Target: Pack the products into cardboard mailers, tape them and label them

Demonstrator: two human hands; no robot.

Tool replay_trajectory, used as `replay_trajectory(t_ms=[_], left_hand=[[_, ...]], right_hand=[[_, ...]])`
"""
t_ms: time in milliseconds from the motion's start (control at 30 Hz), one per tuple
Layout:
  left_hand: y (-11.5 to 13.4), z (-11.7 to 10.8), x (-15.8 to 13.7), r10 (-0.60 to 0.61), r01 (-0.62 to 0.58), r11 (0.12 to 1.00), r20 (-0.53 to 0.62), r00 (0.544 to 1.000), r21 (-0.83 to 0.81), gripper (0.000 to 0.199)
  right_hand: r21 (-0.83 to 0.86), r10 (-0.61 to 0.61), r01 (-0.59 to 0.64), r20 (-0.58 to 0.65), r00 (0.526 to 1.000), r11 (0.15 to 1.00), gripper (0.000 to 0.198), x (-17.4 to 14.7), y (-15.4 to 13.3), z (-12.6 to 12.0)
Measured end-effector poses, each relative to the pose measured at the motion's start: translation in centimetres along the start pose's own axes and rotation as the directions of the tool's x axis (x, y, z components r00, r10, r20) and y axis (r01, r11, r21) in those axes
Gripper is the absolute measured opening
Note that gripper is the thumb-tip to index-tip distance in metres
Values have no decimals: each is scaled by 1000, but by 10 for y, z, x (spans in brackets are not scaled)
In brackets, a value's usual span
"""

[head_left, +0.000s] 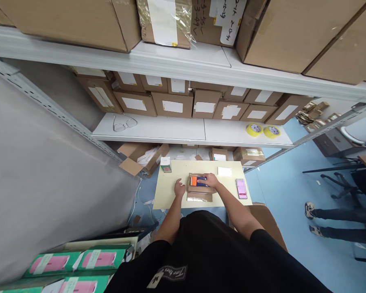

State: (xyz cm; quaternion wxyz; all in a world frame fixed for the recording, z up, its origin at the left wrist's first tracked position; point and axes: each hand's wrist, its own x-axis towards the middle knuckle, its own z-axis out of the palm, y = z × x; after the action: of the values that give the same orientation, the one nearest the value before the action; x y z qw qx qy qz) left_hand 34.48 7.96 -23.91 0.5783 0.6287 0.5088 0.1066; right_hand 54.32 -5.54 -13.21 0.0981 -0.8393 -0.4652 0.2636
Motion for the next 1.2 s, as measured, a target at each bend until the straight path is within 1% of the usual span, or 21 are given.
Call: replay_trajectory(t_ms=[33, 67, 100, 167, 200, 233, 267, 333, 533, 600, 667, 700, 767, 867, 933, 1000, 1033, 1100, 1200], left_hand=[[3, -5, 4, 36, -36, 999, 24, 999, 14, 71], [7, -10, 8, 88, -91, 995, 86, 992, 30, 76], [12, -14, 12, 145, -156, 986, 182, 973, 49, 81], [19, -20, 19, 218, -278, 955, 397, 892, 100, 89], [22, -22, 21, 217, -314, 940, 472, 854, 136, 91], [24, -23, 23, 199, -330, 928, 513, 835, 176, 92], [25, -24, 25, 181, -339, 916, 532, 827, 215, 92], [26, -25, 26, 168, -360, 891, 536, 827, 277, 93], [27, -26, 25, 233, -456, 820, 527, 817, 345, 88], [29, -24, 24, 221, -448, 820, 524, 822, 356, 89], [31, -22, 23, 186, -416, 828, 515, 837, 376, 90], [33, -21, 23, 167, -399, 832, 511, 843, 386, 91], [34, -20, 22, 151, -382, 838, 506, 849, 391, 92], [35, -20, 22, 162, -391, 840, 514, 843, 377, 91], [35, -20, 23, 183, -412, 833, 519, 835, 369, 89], [35, -19, 24, 196, -427, 826, 524, 829, 368, 88], [35, -18, 25, 194, -428, 823, 524, 830, 373, 88], [35, -17, 26, 177, -418, 819, 520, 836, 394, 88], [38, -16, 26, 166, -409, 818, 514, 842, 406, 90]], right_hand=[[-8, 5, -5, 5, 1000, 1000, 55, 0, -1, -1], [-15, 7, -7, 10, 1000, 1000, 56, 0, -2, -2], [-20, 8, -8, 12, 1000, 1000, 56, 0, -2, -2], [-29, 8, -8, 13, 1000, 1000, 58, 1, -3, -3], [-31, 11, -11, 12, 1000, 999, 59, 1, -4, -3], [-34, 16, -16, 13, 1000, 999, 60, 1, -4, -3], [-37, 24, -23, 17, 1000, 999, 62, 2, -5, -3], [-48, 41, -40, 29, 999, 998, 65, 2, -6, -4], [-146, 88, -78, 65, 994, 986, 75, 1, -14, -7], [-167, 101, -88, 72, 992, 982, 78, -1, -13, -8], [-181, 118, -102, 77, 990, 978, 79, -5, -6, -11], [-187, 130, -114, 78, 988, 976, 79, -9, 1, -14], [-206, 169, -151, 71, 983, 967, 78, -20, 25, -24], [-242, 241, -224, 43, 970, 944, 77, -46, 77, -44], [-264, 313, -293, 37, 949, 919, 78, -66, 113, -58], [-268, 372, -352, 26, 928, 897, 76, -83, 142, -69], [-268, 395, -376, 19, 918, 887, 75, -89, 152, -72], [-268, 430, -412, 9, 903, 871, 74, -92, 161, -75], [-262, 476, -459, 6, 879, 849, 69, -81, 155, -66]])
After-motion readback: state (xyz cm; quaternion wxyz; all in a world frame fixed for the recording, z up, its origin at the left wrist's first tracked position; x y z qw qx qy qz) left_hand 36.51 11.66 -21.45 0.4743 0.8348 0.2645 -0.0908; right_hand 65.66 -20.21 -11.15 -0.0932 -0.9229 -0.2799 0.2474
